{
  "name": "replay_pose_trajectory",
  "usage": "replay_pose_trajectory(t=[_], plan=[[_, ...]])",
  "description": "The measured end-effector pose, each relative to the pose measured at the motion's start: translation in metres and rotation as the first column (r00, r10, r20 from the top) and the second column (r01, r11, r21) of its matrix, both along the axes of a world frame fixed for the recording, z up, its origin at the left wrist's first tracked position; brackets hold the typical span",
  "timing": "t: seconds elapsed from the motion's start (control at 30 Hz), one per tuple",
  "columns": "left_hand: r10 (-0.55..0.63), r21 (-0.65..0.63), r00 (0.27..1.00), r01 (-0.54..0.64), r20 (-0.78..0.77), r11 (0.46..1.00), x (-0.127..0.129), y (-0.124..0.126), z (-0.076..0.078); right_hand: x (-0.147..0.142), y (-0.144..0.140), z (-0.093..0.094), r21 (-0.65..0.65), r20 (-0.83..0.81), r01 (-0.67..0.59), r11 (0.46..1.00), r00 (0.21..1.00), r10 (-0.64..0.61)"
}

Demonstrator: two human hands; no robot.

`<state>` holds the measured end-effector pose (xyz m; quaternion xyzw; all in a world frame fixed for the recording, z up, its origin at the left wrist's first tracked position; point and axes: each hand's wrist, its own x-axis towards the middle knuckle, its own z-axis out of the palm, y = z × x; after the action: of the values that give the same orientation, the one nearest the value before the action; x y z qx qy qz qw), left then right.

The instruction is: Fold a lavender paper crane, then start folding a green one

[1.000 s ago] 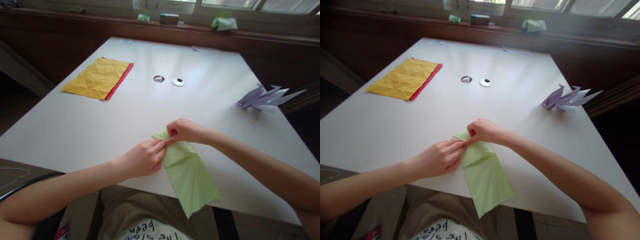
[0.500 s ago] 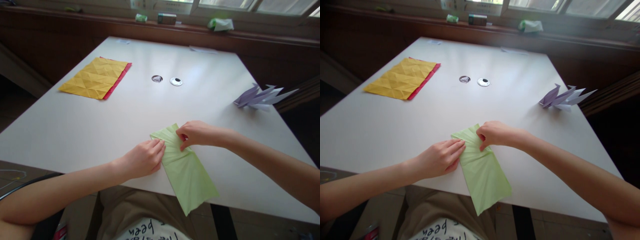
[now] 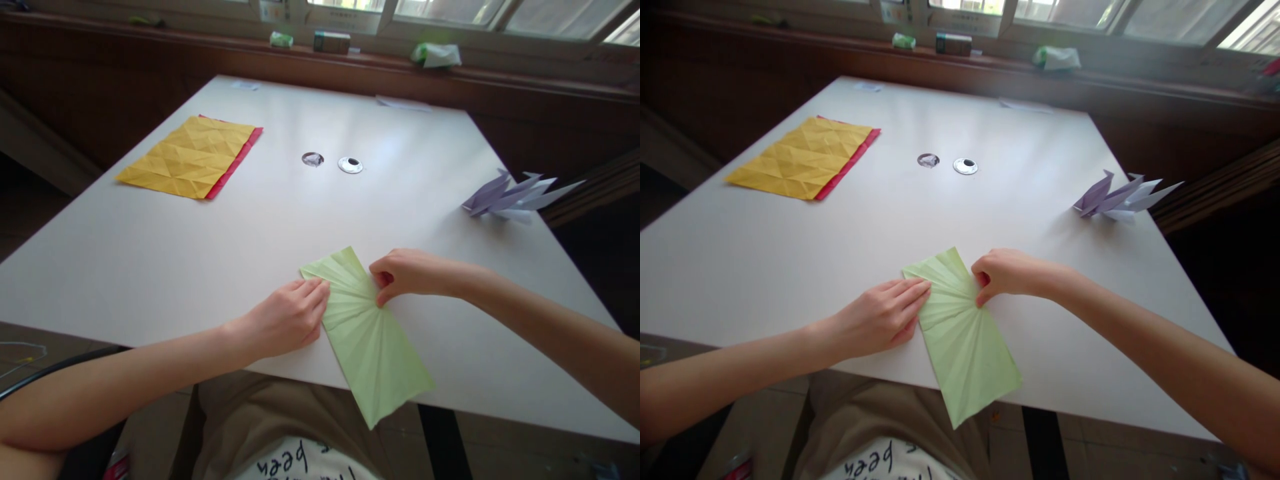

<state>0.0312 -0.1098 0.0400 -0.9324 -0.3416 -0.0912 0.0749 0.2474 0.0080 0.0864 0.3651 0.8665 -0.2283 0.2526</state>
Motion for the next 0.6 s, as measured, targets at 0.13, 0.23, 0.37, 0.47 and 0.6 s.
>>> replay_pose_trajectory(t=[0.13,0.23,0.37,0.47,0.6], plan=[[0.005,-0.069,1.0,-0.003,0.03,0.998,-0.002,-0.001,-0.002,0.0,0.002,-0.002,-0.005,-0.017,-0.016,1.0,1.0,0.016],[0.033,-0.109,0.998,-0.027,0.052,0.994,-0.006,-0.002,-0.002,0.0,0.002,-0.004,-0.005,-0.017,-0.021,1.0,1.0,0.021],[0.089,-0.144,0.994,-0.078,0.068,0.986,-0.011,-0.004,-0.002,0.0,0.001,-0.002,-0.004,-0.019,-0.006,1.0,1.0,0.006],[0.126,-0.188,0.99,-0.113,0.058,0.976,-0.014,-0.006,0.0,-0.002,0.0,0.0,-0.01,-0.009,0.007,1.0,1.0,-0.007],[0.187,-0.221,0.981,-0.173,0.044,0.96,-0.017,-0.011,0.001,-0.001,-0.001,-0.001,-0.01,-0.005,0.012,1.0,1.0,-0.012]])
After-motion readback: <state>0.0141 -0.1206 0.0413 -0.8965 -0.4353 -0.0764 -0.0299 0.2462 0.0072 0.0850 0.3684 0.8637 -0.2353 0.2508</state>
